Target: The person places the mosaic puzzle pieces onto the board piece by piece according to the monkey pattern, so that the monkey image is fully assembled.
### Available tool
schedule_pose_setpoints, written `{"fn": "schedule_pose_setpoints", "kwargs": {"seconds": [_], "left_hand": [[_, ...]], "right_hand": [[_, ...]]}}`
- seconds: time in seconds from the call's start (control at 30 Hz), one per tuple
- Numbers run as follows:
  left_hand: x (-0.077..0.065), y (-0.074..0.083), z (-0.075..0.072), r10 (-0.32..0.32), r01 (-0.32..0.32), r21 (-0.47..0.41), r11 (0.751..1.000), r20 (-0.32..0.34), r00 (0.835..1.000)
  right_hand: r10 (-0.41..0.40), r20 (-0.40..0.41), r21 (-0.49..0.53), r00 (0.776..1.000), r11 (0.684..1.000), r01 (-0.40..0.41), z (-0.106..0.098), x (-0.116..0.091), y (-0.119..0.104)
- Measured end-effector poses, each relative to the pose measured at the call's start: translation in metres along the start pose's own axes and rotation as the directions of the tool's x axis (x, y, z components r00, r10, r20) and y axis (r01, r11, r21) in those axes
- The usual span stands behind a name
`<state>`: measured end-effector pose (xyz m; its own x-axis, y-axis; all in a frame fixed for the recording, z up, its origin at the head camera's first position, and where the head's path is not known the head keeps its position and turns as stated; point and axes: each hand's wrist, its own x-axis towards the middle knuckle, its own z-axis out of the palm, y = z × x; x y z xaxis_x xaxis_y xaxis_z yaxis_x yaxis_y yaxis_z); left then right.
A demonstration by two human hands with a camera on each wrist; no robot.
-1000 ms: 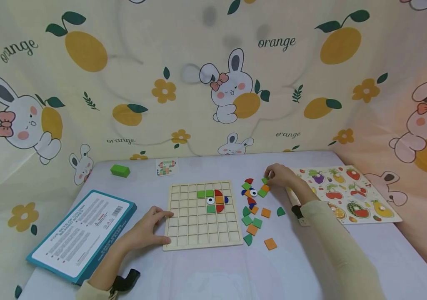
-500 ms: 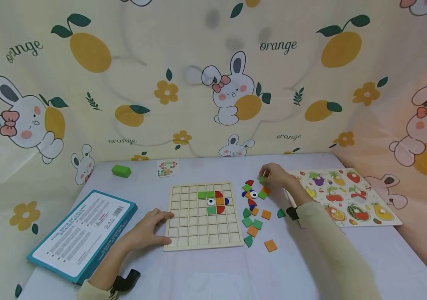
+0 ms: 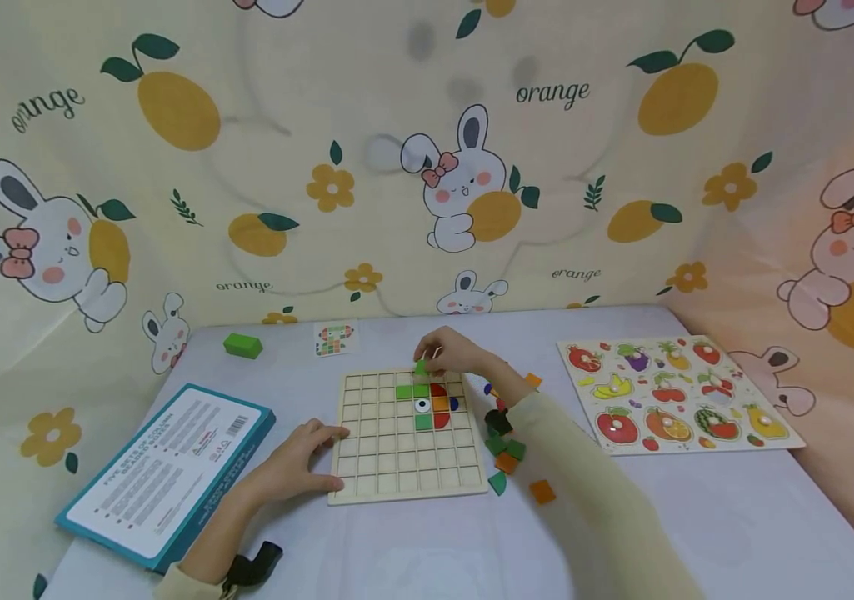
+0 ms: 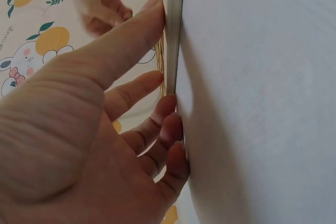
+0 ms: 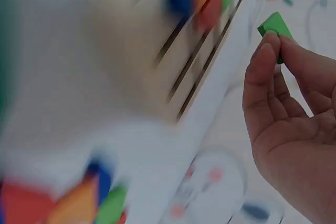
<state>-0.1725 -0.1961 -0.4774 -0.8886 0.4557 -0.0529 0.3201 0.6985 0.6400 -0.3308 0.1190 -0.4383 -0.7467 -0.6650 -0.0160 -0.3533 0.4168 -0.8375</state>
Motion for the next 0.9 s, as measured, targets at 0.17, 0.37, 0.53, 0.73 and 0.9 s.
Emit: {"fn": "schedule_pose_setpoints", "kwargs": {"seconds": [0.17, 0.37, 0.53, 0.73, 0.9], "left_hand": [[0.0, -0.001, 0.001, 0.006, -0.006, 0.002, 1.0, -0.002, 1.0], [0.001, -0.002, 0.001, 0.011, -0.011, 0.003, 1.0, -0.004, 1.0], [0.0, -0.005, 0.003, 0.019, -0.019, 0.012, 1.0, -0.003, 1.0], [0.001, -0.005, 0.002, 0.02, -0.02, 0.01, 1.0, -0.007, 1.0], [0.001, -0.005, 0.003, 0.01, -0.01, 0.012, 1.0, -0.004, 1.0]], "right_hand": [[-0.054, 0.073, -0.023, 0.996, 0.998, 0.055, 0.026, 0.023, -0.009], [-0.041, 0.106, -0.104, 0.993, 0.993, 0.052, 0.044, 0.034, -0.018], [0.024, 0.096, -0.131, 0.995, 0.991, -0.011, 0.053, 0.038, -0.021], [0.03, 0.066, -0.166, 0.997, 0.986, -0.019, 0.059, 0.039, -0.021], [0.048, 0.018, -0.202, 0.999, 0.978, -0.044, 0.062, 0.038, -0.024]]}}
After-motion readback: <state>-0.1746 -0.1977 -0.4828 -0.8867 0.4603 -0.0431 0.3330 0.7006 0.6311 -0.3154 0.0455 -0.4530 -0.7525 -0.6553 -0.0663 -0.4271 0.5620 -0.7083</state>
